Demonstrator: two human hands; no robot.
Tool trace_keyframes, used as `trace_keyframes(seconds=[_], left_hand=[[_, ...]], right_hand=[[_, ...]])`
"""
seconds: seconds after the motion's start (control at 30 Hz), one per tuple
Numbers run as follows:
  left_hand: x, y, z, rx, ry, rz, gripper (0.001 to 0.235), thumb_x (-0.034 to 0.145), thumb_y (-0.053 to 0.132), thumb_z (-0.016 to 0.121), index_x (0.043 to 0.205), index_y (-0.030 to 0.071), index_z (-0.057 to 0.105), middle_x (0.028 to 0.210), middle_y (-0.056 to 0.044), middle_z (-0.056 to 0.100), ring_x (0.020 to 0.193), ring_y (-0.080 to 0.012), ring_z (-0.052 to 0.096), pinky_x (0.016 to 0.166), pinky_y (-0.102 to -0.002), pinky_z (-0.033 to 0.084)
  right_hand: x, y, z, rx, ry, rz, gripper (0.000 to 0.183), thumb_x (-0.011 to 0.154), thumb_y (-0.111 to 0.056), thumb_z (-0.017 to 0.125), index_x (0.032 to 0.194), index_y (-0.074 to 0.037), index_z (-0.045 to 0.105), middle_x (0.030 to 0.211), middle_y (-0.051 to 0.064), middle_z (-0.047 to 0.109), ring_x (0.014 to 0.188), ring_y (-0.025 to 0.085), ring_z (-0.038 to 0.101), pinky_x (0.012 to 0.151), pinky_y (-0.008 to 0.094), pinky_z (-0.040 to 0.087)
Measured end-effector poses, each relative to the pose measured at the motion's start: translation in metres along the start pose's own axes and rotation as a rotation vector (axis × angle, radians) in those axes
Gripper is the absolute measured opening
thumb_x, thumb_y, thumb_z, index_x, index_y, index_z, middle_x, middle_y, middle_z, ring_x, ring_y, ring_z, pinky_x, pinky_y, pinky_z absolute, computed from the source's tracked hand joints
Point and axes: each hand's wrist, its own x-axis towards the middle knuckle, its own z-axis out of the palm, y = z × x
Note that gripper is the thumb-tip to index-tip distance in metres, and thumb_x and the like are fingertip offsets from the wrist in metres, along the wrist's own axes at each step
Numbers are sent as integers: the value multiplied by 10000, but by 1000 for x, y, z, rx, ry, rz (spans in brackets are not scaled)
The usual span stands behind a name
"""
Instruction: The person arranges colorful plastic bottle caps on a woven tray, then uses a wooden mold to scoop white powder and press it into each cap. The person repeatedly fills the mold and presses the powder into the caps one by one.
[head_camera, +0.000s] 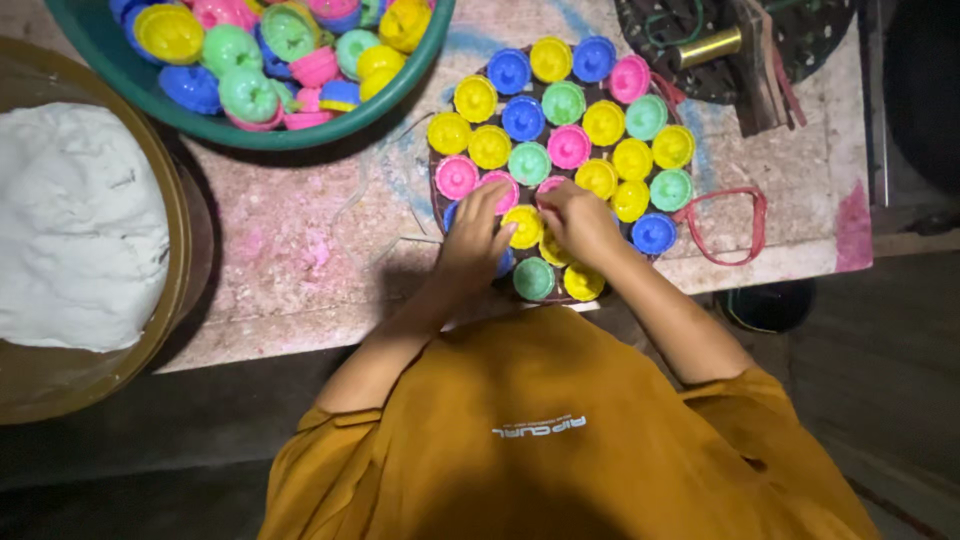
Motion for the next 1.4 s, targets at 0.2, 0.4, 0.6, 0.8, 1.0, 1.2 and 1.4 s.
trace_keyframes(seconds=[0.2, 0.4, 0.6, 0.8, 1.0, 1.2, 1.4], left_hand=[[7, 5, 49, 359, -155, 86, 775, 902, 410, 665, 1528, 26, 416, 1620, -142, 378, 1515, -336, 315, 1211, -568, 252], [7, 1, 68, 595, -293, 106, 981, 835, 663, 625, 1536, 32, 357, 1643, -122, 312, 1534, -295, 273, 1206, -629, 169], [27, 11, 29, -440, -52, -28, 736, 1077, 503, 494, 1619, 54, 282, 1615, -164, 349, 1508, -327, 352, 1231, -551, 333], [110, 9, -71, -1245, 183, -231, 407, 1124, 279, 415, 1493, 106, 426, 1384, -108, 527, 1287, -239, 537, 1043, -413, 500], [124, 10, -196, -6, 380, 224, 390, 1059, 86, 596, 1434, 41, 496, 1337, -165, 576, 1284, -299, 577, 1096, -434, 497], [133, -4, -214, 8, 436, 49, 551, 853, -28, 605, 1394, 26, 524, 1225, -185, 657, 1155, -356, 663, 966, -411, 546], [140, -26, -220, 598, 467, 313, 509, 910, 82, 696, 1403, 82, 566, 1138, -144, 692, 1083, -316, 693, 1000, -426, 559]], right_hand=[[-42, 6, -20, -60, -82, 23, 115, 818, -155, 781, 922, -118, 749, 906, 92, 703, 881, 332, 678, 718, 439, 541], [-44, -8, -15, -241, -110, -38, 214, 759, -146, 805, 960, -88, 758, 896, 104, 693, 862, 330, 629, 722, 435, 529], [-2, -53, -67, 72, 97, -65, 239, 817, -151, 796, 1035, -71, 744, 931, 106, 702, 825, 314, 627, 740, 411, 522], [114, -118, -52, 248, 79, -423, 518, 802, 75, 549, 1304, -39, 617, 1315, 192, 578, 1246, 403, 526, 1091, 463, 433], [202, -138, -17, 486, 131, -709, 599, 754, 108, 523, 1327, -27, 635, 1533, 224, 385, 1446, 396, 356, 1215, 468, 288], [241, -122, 49, 621, -191, -331, 136, 960, -22, 664, 1087, -20, 713, 1230, 150, 584, 1112, 250, 601, 976, 357, 519], [257, -129, 72, 716, 14, -342, 225, 905, 25, 662, 1123, -30, 651, 1228, 105, 582, 1114, 196, 652, 950, 334, 566]])
